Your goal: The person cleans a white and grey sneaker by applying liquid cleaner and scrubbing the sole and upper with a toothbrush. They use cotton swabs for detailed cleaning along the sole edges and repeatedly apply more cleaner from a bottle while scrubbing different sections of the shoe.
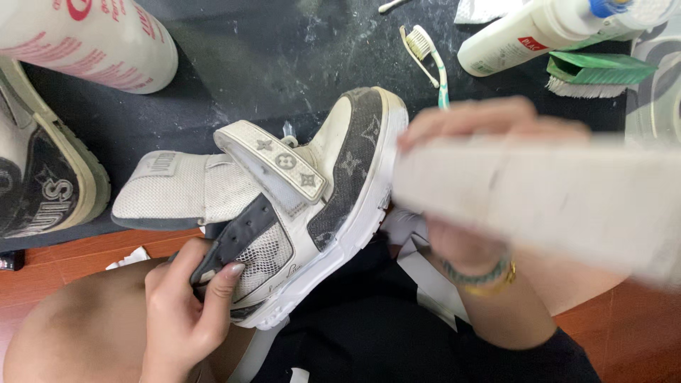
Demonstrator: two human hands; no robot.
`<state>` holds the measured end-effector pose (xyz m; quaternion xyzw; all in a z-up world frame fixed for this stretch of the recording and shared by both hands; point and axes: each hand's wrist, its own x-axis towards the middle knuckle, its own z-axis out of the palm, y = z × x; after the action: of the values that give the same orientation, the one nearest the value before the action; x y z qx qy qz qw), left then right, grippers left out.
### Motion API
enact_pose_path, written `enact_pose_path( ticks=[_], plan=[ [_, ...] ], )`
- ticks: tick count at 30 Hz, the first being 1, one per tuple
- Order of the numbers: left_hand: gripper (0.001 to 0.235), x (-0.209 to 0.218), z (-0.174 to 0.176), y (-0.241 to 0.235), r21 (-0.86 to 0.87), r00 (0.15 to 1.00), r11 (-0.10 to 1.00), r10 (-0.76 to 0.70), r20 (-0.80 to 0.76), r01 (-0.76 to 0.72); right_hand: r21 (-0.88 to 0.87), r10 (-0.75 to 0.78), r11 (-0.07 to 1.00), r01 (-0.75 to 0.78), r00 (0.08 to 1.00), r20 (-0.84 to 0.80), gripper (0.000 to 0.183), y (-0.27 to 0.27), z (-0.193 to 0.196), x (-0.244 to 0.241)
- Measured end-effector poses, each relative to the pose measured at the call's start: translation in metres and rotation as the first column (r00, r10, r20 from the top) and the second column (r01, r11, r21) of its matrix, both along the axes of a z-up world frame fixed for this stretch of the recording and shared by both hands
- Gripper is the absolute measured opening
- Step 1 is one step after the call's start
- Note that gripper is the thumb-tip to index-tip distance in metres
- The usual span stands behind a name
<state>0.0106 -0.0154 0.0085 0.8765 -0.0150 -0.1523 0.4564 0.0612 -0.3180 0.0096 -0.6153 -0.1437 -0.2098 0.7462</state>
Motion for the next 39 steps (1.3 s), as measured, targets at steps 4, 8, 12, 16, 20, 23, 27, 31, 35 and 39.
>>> enact_pose_path(
  ticks=[4, 8, 12, 16, 20, 23, 27, 31, 35, 39],
  plan=[
    [0.018, 0.002, 0.002, 0.001, -0.033, 1.0, 0.999, -0.017, 0.008, 0.017, -0.162, 0.103, 0.981, -0.109, 0.994, -0.043, 0.038, -0.014, 0.011, -0.015],
    [0.02, 0.0, -0.002, 0.002, -0.014, 1.0, 1.0, -0.005, -0.001, 0.005, -0.19, -0.124, 0.972, 0.138, 0.989, 0.082, 0.041, -0.016, -0.019, -0.004],
    [0.023, -0.003, -0.004, 0.001, 0.02, 1.0, 1.0, 0.021, -0.015, -0.021, 0.007, -0.023, 1.0, 0.022, 0.995, 0.101, 0.039, -0.012, -0.015, -0.007],
    [0.023, -0.004, -0.005, 0.003, 0.009, 0.999, 1.0, 0.028, -0.021, -0.028, -0.036, 0.144, 0.989, -0.142, 0.989, 0.042, 0.041, -0.018, 0.002, -0.022],
    [0.021, -0.005, -0.003, 0.0, 0.022, 0.999, 0.999, 0.035, -0.013, -0.034, 0.061, 0.053, 0.997, -0.055, 0.998, 0.038, 0.044, -0.012, -0.01, -0.017],
    [0.021, -0.003, 0.001, -0.003, 0.014, 0.998, 0.998, 0.055, -0.041, -0.055, -0.106, 0.154, 0.98, -0.167, 0.981, -0.12, 0.048, -0.024, 0.02, -0.033],
    [0.023, -0.004, 0.0, -0.003, 0.016, 0.998, 0.998, 0.054, -0.039, -0.053, -0.011, 0.426, 0.903, -0.43, 0.897, -0.115, 0.046, -0.029, 0.027, -0.031],
    [0.022, -0.006, -0.003, 0.0, 0.047, 0.999, 0.998, 0.04, -0.026, -0.039, -0.188, -0.095, 0.977, 0.103, 0.994, 0.048, 0.044, -0.01, -0.016, -0.014],
    [0.021, -0.002, -0.002, 0.002, 0.0, 0.998, 1.0, 0.013, -0.055, -0.013, -0.047, -0.2, 0.978, 0.201, 0.979, 0.029, 0.029, -0.02, -0.05, 0.019],
    [0.019, -0.004, -0.004, 0.004, 0.016, 1.0, 1.0, -0.006, -0.01, 0.006, 0.236, -0.193, 0.943, 0.233, 0.965, -0.18, 0.037, -0.029, -0.077, 0.03]
  ],
)
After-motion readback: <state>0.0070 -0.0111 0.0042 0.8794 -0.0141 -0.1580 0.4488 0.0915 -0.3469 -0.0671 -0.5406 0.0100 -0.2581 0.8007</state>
